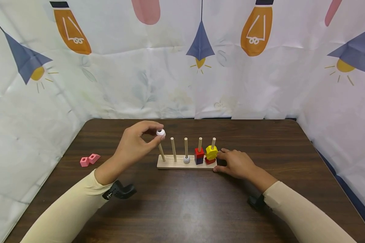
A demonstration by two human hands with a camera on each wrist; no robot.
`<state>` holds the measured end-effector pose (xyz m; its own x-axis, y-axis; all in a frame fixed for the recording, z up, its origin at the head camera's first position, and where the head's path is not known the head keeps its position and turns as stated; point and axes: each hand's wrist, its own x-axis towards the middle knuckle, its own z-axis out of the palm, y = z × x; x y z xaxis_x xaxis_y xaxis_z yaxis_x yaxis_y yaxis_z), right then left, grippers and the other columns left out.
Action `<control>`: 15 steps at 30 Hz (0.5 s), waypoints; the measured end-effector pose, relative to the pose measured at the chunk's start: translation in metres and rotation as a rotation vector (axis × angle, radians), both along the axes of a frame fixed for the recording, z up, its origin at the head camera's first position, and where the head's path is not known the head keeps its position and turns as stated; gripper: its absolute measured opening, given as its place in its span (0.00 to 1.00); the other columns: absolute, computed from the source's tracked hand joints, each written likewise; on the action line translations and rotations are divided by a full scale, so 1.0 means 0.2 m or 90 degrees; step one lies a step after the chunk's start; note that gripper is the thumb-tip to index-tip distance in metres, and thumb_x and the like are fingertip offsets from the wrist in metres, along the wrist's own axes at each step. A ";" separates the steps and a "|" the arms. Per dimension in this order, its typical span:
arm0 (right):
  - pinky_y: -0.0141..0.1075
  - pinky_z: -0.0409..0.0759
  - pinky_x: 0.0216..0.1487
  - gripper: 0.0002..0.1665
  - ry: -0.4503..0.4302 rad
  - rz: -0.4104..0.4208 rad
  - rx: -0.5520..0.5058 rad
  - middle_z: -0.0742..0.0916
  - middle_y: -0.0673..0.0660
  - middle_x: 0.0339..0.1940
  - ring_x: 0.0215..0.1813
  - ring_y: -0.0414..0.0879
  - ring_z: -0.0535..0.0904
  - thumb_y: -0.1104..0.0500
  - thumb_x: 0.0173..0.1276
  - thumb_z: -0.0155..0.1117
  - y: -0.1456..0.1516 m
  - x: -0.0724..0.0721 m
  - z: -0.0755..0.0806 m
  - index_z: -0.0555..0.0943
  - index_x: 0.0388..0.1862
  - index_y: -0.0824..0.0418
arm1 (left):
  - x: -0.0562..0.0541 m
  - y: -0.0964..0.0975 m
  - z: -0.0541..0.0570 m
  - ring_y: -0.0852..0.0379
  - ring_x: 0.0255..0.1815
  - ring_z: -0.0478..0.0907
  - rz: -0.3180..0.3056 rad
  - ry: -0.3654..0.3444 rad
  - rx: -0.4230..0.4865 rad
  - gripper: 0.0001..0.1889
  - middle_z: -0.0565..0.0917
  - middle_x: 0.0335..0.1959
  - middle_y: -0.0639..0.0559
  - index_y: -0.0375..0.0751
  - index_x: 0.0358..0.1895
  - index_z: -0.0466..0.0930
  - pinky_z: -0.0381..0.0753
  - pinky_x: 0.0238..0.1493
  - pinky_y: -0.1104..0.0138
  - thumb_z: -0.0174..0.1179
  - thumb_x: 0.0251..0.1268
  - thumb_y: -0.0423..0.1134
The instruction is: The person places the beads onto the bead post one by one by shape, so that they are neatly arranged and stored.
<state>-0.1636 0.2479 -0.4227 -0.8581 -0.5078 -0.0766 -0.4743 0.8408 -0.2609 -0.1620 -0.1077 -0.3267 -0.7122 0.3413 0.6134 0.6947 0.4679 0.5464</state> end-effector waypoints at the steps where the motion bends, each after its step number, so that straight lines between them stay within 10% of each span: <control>1: 0.61 0.83 0.47 0.38 0.001 0.000 -0.001 0.79 0.69 0.67 0.51 0.66 0.85 0.35 0.66 0.70 0.00 0.00 0.00 0.83 0.63 0.62 | 0.00 0.01 0.00 0.57 0.40 0.82 -0.004 -0.001 0.002 0.13 0.87 0.45 0.51 0.35 0.47 0.87 0.83 0.44 0.65 0.74 0.58 0.29; 15: 0.63 0.82 0.48 0.38 -0.004 -0.002 0.000 0.79 0.69 0.68 0.53 0.66 0.84 0.35 0.67 0.69 0.00 0.00 0.00 0.83 0.64 0.61 | 0.01 0.15 0.02 0.55 0.42 0.82 -0.032 -0.037 -0.018 0.12 0.86 0.46 0.52 0.37 0.48 0.87 0.83 0.45 0.63 0.73 0.61 0.31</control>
